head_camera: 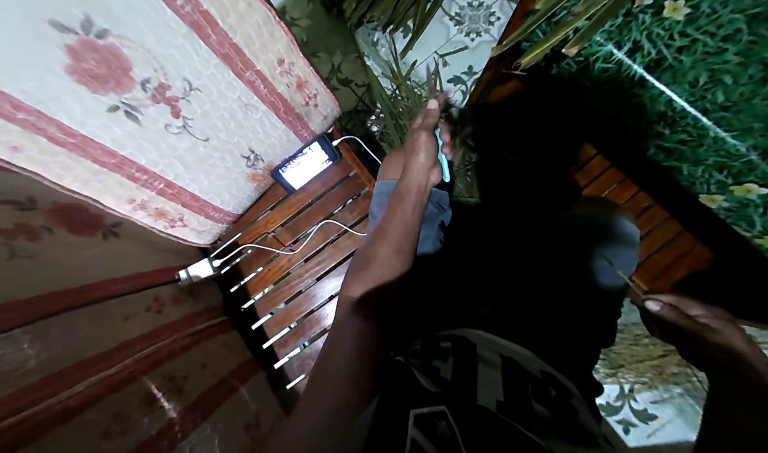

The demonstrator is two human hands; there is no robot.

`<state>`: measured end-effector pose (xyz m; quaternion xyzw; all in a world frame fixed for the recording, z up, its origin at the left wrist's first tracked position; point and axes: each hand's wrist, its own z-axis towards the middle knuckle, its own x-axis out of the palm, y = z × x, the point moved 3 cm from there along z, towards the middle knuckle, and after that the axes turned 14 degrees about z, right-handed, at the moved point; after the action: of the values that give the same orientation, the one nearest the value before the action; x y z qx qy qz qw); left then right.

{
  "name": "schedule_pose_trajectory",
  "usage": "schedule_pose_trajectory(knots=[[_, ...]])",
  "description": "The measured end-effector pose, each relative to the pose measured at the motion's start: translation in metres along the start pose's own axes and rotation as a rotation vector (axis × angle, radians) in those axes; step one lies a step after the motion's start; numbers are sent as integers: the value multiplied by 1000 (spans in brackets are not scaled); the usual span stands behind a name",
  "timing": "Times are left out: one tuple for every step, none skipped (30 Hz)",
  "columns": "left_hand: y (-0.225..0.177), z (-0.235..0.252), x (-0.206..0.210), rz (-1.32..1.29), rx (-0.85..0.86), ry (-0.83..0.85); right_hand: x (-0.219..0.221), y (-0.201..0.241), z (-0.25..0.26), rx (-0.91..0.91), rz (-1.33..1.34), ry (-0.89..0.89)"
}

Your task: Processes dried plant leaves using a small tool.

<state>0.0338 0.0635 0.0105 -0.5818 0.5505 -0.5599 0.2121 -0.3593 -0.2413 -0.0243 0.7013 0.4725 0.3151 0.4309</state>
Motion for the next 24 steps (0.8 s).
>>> schedule_pose_trajectory(knots=[[3,1,-1,2,-1,-30,10,11,-4,50,-2,-40],[2,1,-1,16,-2,-35,27,29,-10,114,-34,-116],[-1,-1,-2,33,-4,-26,33,40,-14,176,-78,-171],[-5,-1,-5,39,-1,-16,24,42,-18,215,-113,-147],[-9,0,-9,42,10,-8,13,43,-22,222,-142,-102],[-12,3,-14,35,27,-6,10,49,-30,205,-159,-124],[-16,4,-17,30,46,-10,15,58,-37,185,-170,-167],[-18,5,-18,21,56,-19,13,63,-42,183,-185,-162],[-19,6,-18,13,65,-29,12,66,-45,188,-194,-157],[-19,9,-18,3,73,-39,6,65,-47,198,-200,-146],[-21,12,-19,-6,81,-51,-8,56,-49,196,-214,-132],[-22,15,-21,-13,87,-65,-26,43,-50,178,-233,-104],[-24,17,-23,-19,90,-80,-42,31,-53,169,-249,-84],[-26,19,-25,-28,97,-98,-60,17,-56,172,-249,-48],[-28,21,-27,-42,107,-119,-77,4,-59,202,-243,12],[-30,23,-30,-57,114,-148,-82,-2,-63,259,-249,17],[-31,25,-34,-76,123,-176,-68,-3,-70,324,-269,-197],[-32,27,-37,-95,127,-202,-69,-12,-77,375,-262,-255],[-31,29,-41,-115,126,-235,-81,-29,-85,398,-229,-230],[-31,31,-43,-124,126,-257,-92,-44,-91,404,-184,-211],[-31,32,-44,-114,129,-262,-97,-53,-95,412,-153,-217],[-30,31,-42,-79,135,-248,-92,-56,-97,438,-126,-250],[-29,27,-36,-6,148,-203,-80,-53,-97,453,-111,-312],[-28,21,-26,75,152,-129,-63,-44,-94,440,-108,-375]])
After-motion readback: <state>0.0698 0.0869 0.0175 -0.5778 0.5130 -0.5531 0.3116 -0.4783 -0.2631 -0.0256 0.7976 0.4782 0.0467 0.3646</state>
